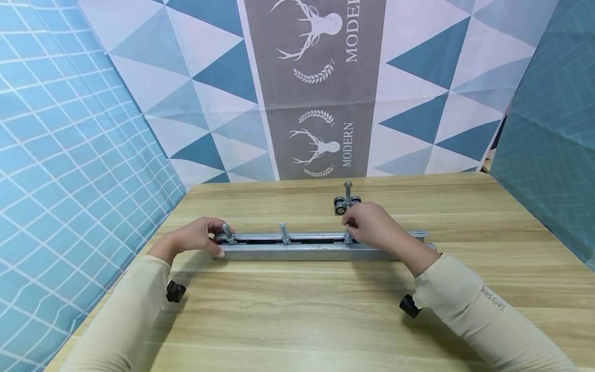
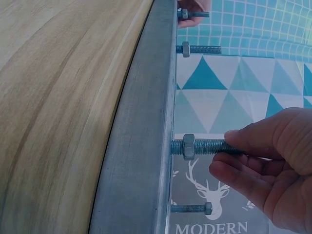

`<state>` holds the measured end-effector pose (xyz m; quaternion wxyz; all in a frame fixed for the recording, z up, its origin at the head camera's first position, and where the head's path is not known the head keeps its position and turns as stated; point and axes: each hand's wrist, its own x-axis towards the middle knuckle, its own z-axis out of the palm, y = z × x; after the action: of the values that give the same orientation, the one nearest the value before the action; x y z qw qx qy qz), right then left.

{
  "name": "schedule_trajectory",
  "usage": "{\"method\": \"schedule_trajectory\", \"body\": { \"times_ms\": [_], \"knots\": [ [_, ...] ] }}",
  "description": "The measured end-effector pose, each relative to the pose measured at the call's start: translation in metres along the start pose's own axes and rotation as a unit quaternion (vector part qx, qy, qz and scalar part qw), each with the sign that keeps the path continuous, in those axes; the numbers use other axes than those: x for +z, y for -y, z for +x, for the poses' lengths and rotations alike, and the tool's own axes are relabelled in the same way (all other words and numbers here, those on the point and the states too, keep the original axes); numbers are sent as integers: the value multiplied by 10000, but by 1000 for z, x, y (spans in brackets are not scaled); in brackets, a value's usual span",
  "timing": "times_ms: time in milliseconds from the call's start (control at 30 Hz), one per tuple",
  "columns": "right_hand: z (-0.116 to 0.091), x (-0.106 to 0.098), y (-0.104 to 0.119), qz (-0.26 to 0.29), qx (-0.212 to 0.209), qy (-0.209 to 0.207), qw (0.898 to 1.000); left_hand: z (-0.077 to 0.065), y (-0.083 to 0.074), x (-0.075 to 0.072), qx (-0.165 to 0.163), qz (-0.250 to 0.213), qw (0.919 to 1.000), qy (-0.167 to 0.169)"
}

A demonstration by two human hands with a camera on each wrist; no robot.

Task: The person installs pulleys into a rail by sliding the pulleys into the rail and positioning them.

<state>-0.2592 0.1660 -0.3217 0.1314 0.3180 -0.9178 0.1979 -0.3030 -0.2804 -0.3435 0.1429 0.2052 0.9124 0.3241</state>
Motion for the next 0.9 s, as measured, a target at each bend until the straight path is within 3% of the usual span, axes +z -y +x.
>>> {"method": "schedule_trajectory", "body": {
  "times_ms": [900],
  "knots": [
    [3, 2, 2, 95, -118, 28, 9999, -1, -2, 0, 32, 19, 10000, 11]
  ]
}}
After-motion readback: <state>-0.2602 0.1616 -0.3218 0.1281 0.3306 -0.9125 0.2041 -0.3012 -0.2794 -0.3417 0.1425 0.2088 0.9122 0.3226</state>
